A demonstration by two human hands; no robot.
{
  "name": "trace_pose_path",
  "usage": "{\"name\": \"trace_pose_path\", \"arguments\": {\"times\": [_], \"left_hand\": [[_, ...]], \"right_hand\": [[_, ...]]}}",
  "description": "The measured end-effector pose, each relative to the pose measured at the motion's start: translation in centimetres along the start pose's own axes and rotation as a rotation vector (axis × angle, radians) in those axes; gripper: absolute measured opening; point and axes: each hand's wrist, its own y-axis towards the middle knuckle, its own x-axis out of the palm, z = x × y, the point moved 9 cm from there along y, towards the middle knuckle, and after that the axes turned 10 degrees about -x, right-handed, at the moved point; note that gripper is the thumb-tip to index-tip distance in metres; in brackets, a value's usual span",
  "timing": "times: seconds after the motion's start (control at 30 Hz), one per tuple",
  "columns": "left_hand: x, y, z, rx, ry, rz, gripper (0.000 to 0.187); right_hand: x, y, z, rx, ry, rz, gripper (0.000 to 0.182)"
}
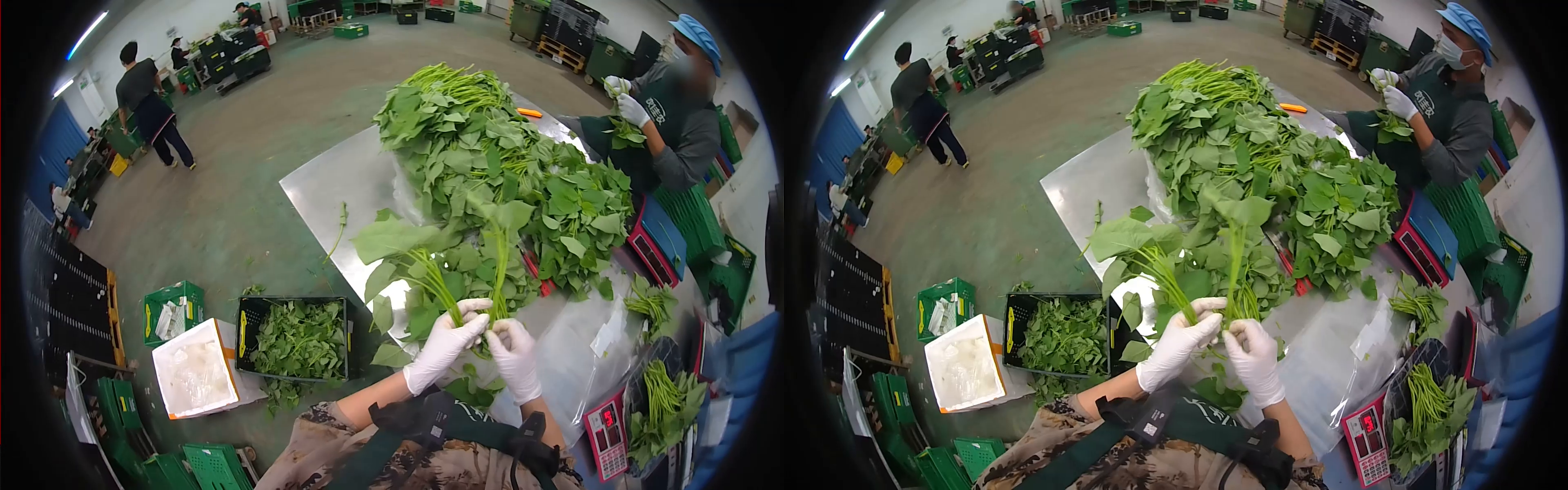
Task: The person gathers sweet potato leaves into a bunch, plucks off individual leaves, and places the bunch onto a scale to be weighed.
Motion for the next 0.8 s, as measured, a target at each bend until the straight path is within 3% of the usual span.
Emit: {"name": "trace_pose_path", "arguments": {"times": [0.13, 0.2, 0.33, 0.37, 0.5, 0.6, 0.8], "left_hand": [[-0.9, -0.1, -0.4, -0.012, 0.1, 0.054, 0.023], [-0.8, -0.5, -0.4, 0.013, 0.061, 0.044, 0.021], [-2.0, -0.5, -1.5, -0.015, 0.166, -0.056, 0.024], [-1.9, -0.7, -1.5, -0.037, 0.202, -0.068, 0.024], [-0.7, -1.3, -2.0, -0.059, 0.318, -0.158, 0.024], [-0.4, -1.3, -2.8, -0.063, 0.331, -0.199, 0.025], [-1.9, -1.6, -3.5, -0.151, 0.253, -0.062, 0.028]], "right_hand": [[1.2, -0.3, -1.8, -0.23, -0.215, -0.012, 0.013], [1.6, -0.3, -1.6, -0.185, -0.111, -0.095, 0.013], [1.2, 0.0, 1.1, 0.133, 0.218, -0.142, 0.018], [0.7, 0.5, 0.8, 0.248, 0.349, -0.127, 0.028], [1.7, 2.2, 0.9, 0.324, 0.622, -0.225, 0.042], [3.8, 1.0, 2.0, 0.492, 0.888, -0.275, 0.038], [4.0, 0.3, 3.2, 0.563, 1.121, 0.031, 0.016]]}}
